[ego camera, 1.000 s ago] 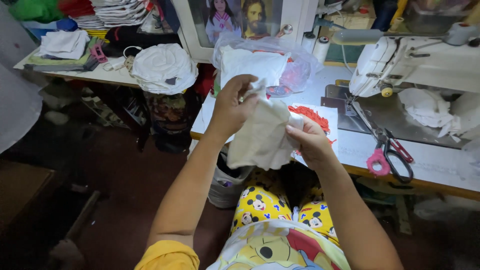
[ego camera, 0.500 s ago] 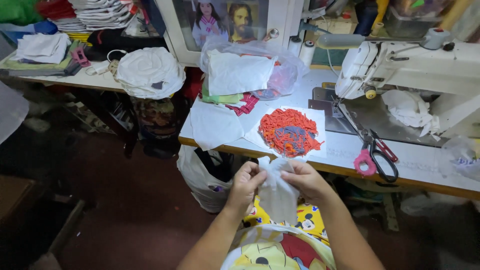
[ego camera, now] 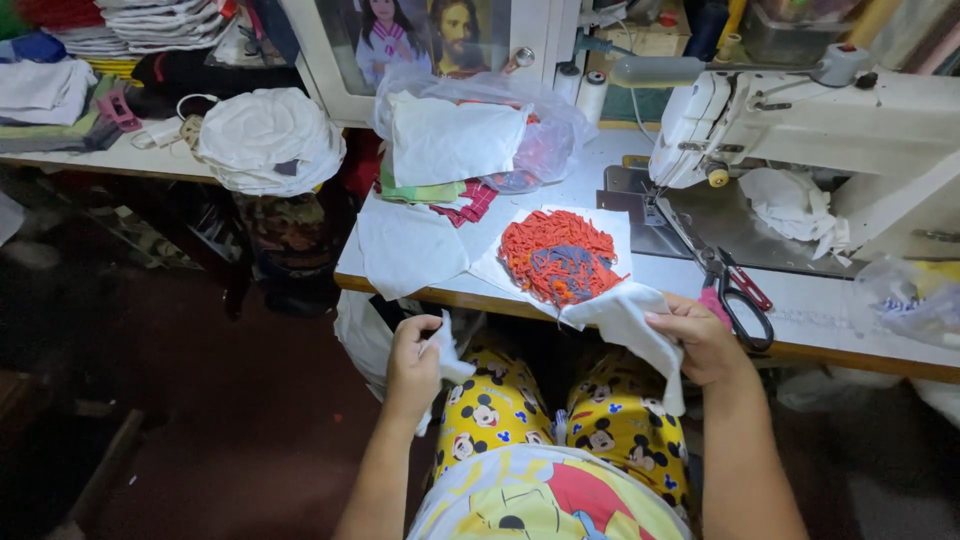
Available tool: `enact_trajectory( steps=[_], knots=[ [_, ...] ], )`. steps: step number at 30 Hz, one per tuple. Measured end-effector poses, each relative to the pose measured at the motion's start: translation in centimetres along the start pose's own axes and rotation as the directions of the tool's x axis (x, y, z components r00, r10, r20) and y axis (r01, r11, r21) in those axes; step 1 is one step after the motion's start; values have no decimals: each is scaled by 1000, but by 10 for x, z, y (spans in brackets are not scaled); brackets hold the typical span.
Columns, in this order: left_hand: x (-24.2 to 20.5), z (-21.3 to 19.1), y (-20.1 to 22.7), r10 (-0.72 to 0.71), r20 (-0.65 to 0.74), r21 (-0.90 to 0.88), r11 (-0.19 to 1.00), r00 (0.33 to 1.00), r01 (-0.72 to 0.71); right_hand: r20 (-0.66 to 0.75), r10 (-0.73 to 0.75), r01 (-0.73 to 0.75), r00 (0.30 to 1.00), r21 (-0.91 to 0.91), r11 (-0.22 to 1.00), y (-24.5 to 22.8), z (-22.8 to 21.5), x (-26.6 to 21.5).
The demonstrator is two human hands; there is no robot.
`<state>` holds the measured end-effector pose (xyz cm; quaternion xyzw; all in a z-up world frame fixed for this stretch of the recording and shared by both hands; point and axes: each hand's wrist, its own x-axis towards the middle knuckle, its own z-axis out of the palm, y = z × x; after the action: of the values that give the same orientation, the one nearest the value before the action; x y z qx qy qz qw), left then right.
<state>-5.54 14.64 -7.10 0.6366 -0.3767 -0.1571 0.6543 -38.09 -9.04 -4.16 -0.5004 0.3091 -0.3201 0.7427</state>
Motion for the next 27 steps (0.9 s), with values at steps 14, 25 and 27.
enact_trajectory(
  steps=[14,25,27],
  knots=[
    [54,59,84,70,785,-146,986,615,75,395,467,-145,791,-621,770,-89,93,32],
    [70,31,107,204,660,-176,978,723,-115,491,394,255,777,-818,515,-77,36,47],
    [80,33,96,179,635,-111,984,752,-141,485,299,165,822,-705,690,-78,19,54]
  ],
)
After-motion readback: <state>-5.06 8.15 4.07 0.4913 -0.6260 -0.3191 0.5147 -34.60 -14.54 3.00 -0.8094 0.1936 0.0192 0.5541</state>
